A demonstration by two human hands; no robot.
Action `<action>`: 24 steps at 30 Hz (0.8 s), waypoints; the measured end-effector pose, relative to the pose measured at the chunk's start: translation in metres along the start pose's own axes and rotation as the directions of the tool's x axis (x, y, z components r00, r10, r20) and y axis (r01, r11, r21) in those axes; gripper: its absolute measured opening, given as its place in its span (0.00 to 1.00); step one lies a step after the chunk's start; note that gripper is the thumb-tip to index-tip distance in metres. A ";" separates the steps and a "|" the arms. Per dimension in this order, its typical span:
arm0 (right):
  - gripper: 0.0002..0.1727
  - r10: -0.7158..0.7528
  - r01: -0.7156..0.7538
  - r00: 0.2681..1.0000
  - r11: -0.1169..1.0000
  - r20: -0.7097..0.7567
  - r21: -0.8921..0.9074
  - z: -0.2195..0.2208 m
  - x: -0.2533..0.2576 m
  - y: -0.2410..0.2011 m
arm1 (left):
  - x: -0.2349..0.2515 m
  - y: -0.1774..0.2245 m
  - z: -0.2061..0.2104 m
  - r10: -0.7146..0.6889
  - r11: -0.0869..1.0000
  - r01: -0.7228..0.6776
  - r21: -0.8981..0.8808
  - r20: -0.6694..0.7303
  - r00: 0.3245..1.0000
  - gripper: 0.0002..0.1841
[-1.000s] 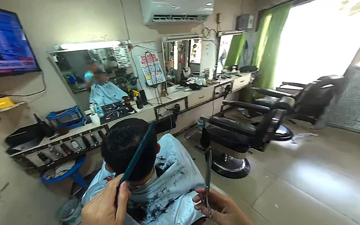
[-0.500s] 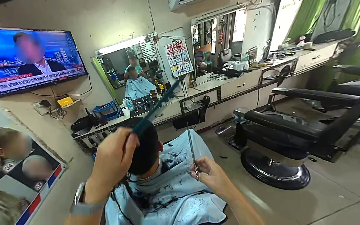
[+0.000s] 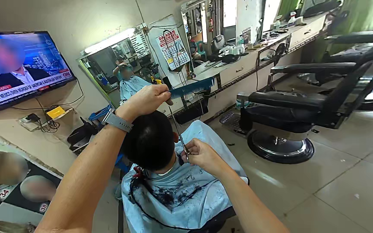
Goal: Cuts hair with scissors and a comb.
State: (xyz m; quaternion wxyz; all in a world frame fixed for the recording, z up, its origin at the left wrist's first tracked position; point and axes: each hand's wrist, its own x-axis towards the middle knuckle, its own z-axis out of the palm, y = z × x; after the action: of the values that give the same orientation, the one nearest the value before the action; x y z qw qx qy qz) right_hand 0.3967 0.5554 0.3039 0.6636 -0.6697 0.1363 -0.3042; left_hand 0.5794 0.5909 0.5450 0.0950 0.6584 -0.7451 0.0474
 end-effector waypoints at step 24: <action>0.21 0.095 -0.123 0.986 0.968 0.136 0.220 0.011 -0.013 0.007 | 0.005 -0.020 0.015 -0.195 0.958 0.229 -0.175 0.192 0.962 0.19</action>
State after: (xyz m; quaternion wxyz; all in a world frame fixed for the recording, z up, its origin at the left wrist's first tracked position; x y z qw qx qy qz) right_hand 0.3946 0.5708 0.2949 0.7588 -0.5985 0.0957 -0.2384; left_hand 0.5972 0.5808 0.5303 0.0988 0.7237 -0.6766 -0.0936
